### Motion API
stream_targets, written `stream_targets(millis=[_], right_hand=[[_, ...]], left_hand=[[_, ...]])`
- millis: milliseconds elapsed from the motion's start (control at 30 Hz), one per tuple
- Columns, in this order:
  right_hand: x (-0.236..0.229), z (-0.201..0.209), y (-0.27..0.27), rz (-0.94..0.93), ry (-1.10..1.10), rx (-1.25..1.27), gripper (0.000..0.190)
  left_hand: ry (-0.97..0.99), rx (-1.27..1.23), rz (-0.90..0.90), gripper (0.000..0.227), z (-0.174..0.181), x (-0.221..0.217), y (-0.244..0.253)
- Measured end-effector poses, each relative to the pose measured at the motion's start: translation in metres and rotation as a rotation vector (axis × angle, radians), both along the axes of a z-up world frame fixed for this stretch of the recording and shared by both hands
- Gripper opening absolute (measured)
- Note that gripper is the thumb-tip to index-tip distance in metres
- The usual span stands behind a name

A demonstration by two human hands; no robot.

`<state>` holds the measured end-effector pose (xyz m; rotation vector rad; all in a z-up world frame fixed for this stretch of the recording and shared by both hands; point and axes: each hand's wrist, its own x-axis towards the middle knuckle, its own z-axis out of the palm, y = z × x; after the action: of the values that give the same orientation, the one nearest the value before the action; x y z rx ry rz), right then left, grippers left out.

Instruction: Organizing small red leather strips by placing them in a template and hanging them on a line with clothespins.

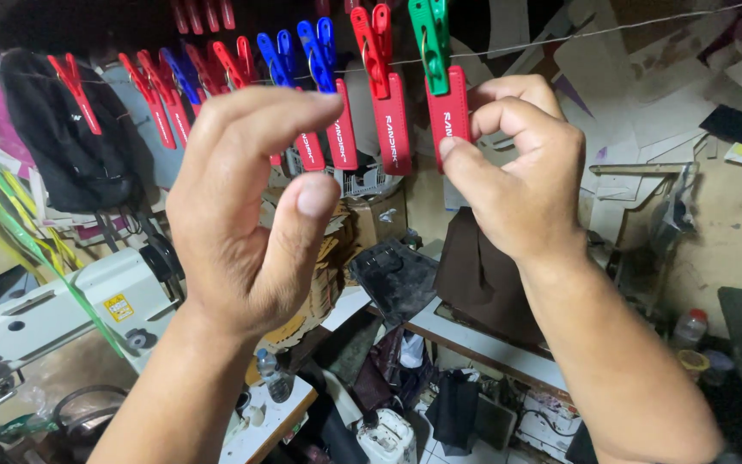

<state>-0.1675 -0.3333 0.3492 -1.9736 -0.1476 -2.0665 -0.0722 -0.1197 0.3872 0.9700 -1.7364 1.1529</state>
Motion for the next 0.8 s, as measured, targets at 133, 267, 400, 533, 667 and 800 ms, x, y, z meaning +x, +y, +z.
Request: stream_targets(millis=[133, 267, 400, 533, 667, 800], right_hand=[[0.0, -0.002, 0.001, 0.009, 0.027, 0.036, 0.008], [0.0, -0.003, 0.002, 0.044, 0.028, 0.019, 0.007], [0.002, -0.009, -0.002, 0.076, 0.025, 0.009, 0.016], [0.001, -0.02, -0.007, 0.126, 0.027, 0.059, 0.024], [0.004, -0.037, -0.021, 0.225, -0.023, 0.063, 0.029], [0.0, -0.068, -0.026, 0.262, -0.122, 0.096, 0.043]], left_hand=[[0.079, 0.021, 0.016, 0.049, -0.028, 0.014, 0.011], [0.165, 0.052, 0.053, 0.05, -0.057, 0.029, 0.026], [0.228, 0.074, 0.099, 0.052, -0.092, 0.05, 0.041], [0.312, 0.096, 0.119, 0.053, -0.144, 0.068, 0.054], [0.521, 0.147, 0.171, 0.049, -0.232, 0.089, 0.054], [0.944, 0.314, 0.282, 0.034, -0.374, 0.122, 0.054]])
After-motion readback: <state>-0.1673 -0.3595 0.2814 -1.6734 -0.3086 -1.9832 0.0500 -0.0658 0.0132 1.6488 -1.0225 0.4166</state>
